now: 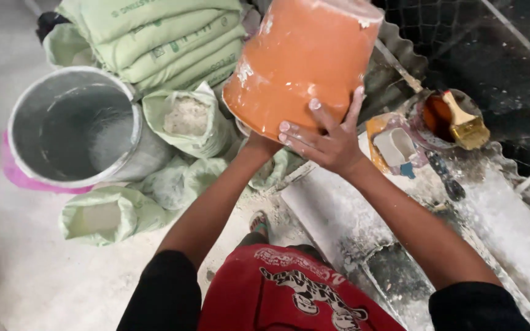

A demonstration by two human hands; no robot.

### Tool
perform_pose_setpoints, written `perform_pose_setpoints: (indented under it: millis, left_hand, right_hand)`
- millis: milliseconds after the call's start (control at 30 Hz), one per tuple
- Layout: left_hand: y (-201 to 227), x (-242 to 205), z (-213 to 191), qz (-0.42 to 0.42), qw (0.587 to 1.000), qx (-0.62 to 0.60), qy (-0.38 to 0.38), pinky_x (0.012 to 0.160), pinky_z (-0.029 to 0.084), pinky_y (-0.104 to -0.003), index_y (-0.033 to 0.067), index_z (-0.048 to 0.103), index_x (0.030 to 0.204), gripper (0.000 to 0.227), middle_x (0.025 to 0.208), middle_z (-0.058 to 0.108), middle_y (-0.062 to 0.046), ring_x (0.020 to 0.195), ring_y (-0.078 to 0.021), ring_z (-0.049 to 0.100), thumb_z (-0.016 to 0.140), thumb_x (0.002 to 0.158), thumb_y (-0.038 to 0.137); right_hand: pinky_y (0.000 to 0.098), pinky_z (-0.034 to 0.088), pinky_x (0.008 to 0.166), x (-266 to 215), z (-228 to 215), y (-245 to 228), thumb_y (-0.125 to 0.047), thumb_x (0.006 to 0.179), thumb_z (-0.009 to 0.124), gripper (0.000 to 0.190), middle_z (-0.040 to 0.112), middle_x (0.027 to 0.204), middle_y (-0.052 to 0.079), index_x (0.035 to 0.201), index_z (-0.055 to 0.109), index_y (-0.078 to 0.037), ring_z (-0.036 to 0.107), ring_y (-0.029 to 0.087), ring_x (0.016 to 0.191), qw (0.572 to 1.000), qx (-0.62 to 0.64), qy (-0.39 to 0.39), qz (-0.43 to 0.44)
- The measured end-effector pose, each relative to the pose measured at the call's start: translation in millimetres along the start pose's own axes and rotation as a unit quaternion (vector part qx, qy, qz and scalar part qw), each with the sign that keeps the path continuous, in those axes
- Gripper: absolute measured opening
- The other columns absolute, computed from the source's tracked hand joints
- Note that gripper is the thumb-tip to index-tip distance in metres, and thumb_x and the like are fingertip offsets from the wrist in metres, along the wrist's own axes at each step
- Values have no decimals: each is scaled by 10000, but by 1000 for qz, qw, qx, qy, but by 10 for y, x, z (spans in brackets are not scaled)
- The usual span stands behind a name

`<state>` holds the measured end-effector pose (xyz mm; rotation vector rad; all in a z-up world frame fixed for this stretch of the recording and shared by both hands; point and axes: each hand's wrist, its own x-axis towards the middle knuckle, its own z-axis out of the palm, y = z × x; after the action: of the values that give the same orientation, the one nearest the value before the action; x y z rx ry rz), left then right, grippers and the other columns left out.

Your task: Mix plaster powder with water in a bowl and apply the resulting mixture to the interior of a ceramic pot using a putty knife and brush.

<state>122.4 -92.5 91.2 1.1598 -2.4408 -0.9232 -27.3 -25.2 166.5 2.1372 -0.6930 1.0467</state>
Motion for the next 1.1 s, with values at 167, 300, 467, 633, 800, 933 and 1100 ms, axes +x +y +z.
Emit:
perform_pose_setpoints:
  millis: [167,300,467,633,800,933,1100]
  left_hand:
    - [-137,-52,45,-54,997,-7,46,585,532,-440,-6,611,1158,352,812,694,-180,728,-353,705,482,1044,300]
    - [-156,-225,330,-83,995,-17,56,547,527,-409,23,605,1172,348,795,697,-146,692,-313,712,467,1065,323]
    - [-81,-867,897,-109,992,-31,62,469,517,-349,81,594,1200,340,760,703,-76,621,-232,726,437,1108,368]
    - [-292,-1090,1741,-270,962,36,-12,703,586,-547,16,725,995,351,875,747,-227,845,-437,732,536,905,297]
    - [-87,-508,2067,-203,942,249,96,600,595,-440,-14,642,1124,255,996,720,-208,701,-351,735,578,912,112]
    - [312,-324,2308,-275,915,279,-96,719,618,-476,-65,651,1262,348,1142,709,-244,994,-370,740,569,979,120]
    - [1116,-821,2064,-245,894,342,-154,731,597,-492,-201,572,1293,392,1159,672,-295,997,-389,707,597,959,2]
  right_hand:
    - [971,245,891,159,97,56,-286,1084,559,219,742,1261,-154,1126,767,-339,499,364,1369,999,-22,33,-30]
    - [953,249,924,161,110,3,-256,1098,531,261,736,1225,-199,1114,776,-343,492,315,1381,998,-18,48,-27]
    - [945,237,941,-85,-185,192,-137,1028,691,185,806,1174,-1,1066,847,-229,590,476,1262,997,-24,40,61]
    - [640,226,1218,-188,-1014,287,85,968,436,431,520,1459,122,1308,658,-60,357,396,1480,953,49,37,297]
    - [479,276,1355,-514,-1727,261,265,846,462,695,379,1616,139,1469,491,-43,311,304,1561,873,95,55,475]
    - [597,346,1211,-997,-2108,141,173,817,377,627,427,1488,341,1434,473,115,414,461,1407,850,125,142,492]
    - [535,435,1125,-1397,-2557,-87,128,790,391,624,545,1347,306,1407,464,68,529,334,1297,809,140,172,544]
